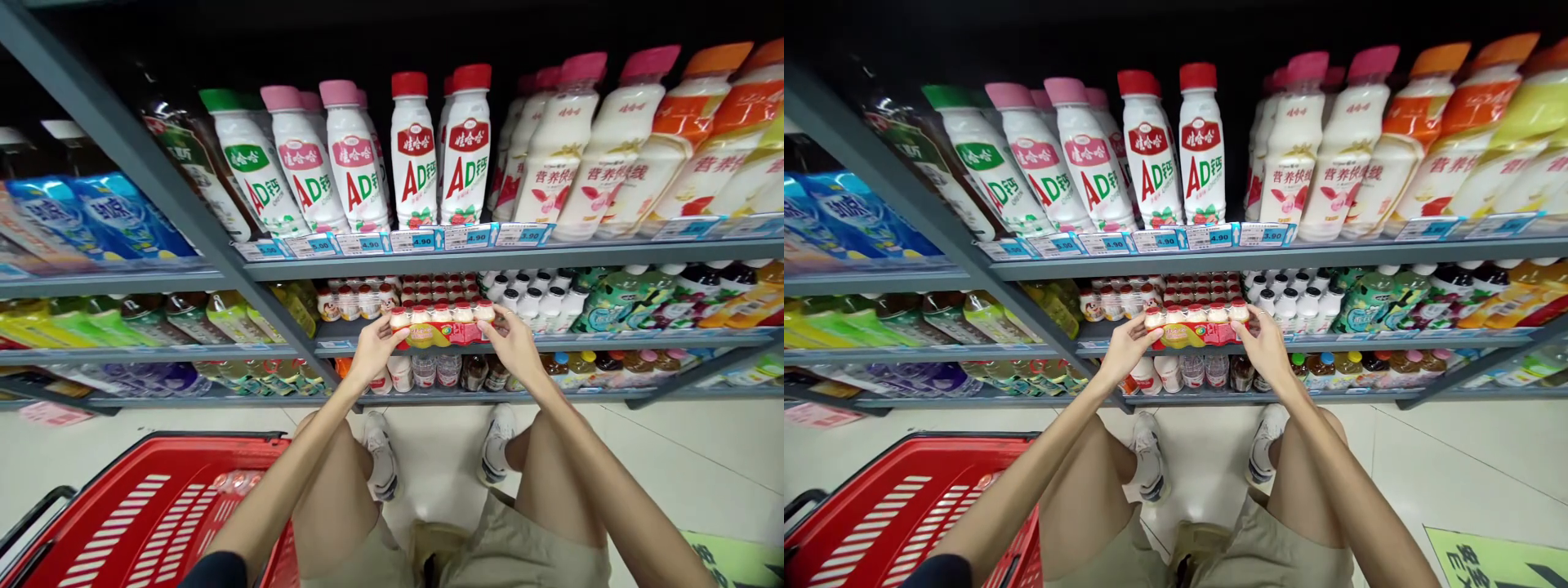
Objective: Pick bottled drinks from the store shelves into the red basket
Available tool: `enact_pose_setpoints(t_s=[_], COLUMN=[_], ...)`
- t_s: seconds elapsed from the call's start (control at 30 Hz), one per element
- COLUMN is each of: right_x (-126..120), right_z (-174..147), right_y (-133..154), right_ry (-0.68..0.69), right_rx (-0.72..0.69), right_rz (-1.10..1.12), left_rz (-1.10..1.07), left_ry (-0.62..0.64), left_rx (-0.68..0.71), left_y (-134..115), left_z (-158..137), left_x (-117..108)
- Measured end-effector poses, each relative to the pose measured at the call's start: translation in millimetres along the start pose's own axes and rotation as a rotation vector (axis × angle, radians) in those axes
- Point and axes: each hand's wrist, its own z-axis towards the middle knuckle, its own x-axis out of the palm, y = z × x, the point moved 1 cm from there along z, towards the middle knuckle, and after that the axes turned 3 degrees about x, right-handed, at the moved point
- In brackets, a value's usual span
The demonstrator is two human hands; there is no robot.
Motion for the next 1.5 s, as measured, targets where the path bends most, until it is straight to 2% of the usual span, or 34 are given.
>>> enact_pose_setpoints(t_s=[0.2, 0.33, 0.47, 0.63, 0.8, 0.93, 1.07, 1.33, 1.5], right_x=[10.2, 19.9, 29.1, 33.8, 33.7, 32.7, 31.4, 35.1, 34.8], right_z=[9.6, 8.8, 1.6, -6.1, -1.9, 4.2, 5.9, 5.8, 7.1], right_y=[-10.2, -22.7, -31.4, -37.2, -43.5, -50.1, -53.3, -48.8, -51.5], right_ry=[-0.123, -0.060, -0.029, -0.084, -0.064, -0.001, 0.014, -0.013, -0.003], right_rx=[-0.217, -0.173, -0.084, -0.086, -0.104, -0.083, -0.063, -0.058, -0.058], right_rz=[-0.354, -0.466, -0.588, -0.538, -0.464, -0.366, -0.314, -0.391, -0.352], left_rz=[0.290, 0.395, 0.426, 0.583, 0.392, 0.480, 0.442, 0.455, 0.444], left_ry=[-0.097, -0.115, -0.084, -0.064, 0.027, 0.037, 0.024, 0.028, 0.029], left_rx=[0.107, 0.143, 0.092, 0.069, 0.017, 0.032, 0.040, 0.019, 0.005], left_y=[11.7, 24.9, 44.8, 53.3, 49.2, 52.1, 56.7, 47.1, 48.6], left_z=[18.9, 21.3, 18.0, 16.4, 22.5, 25.3, 24.3, 21.9, 23.3], left_x=[-3.6, 1.4, 6.3, 5.5, 3.1, 2.2, 3.6, 4.9, 3.4])
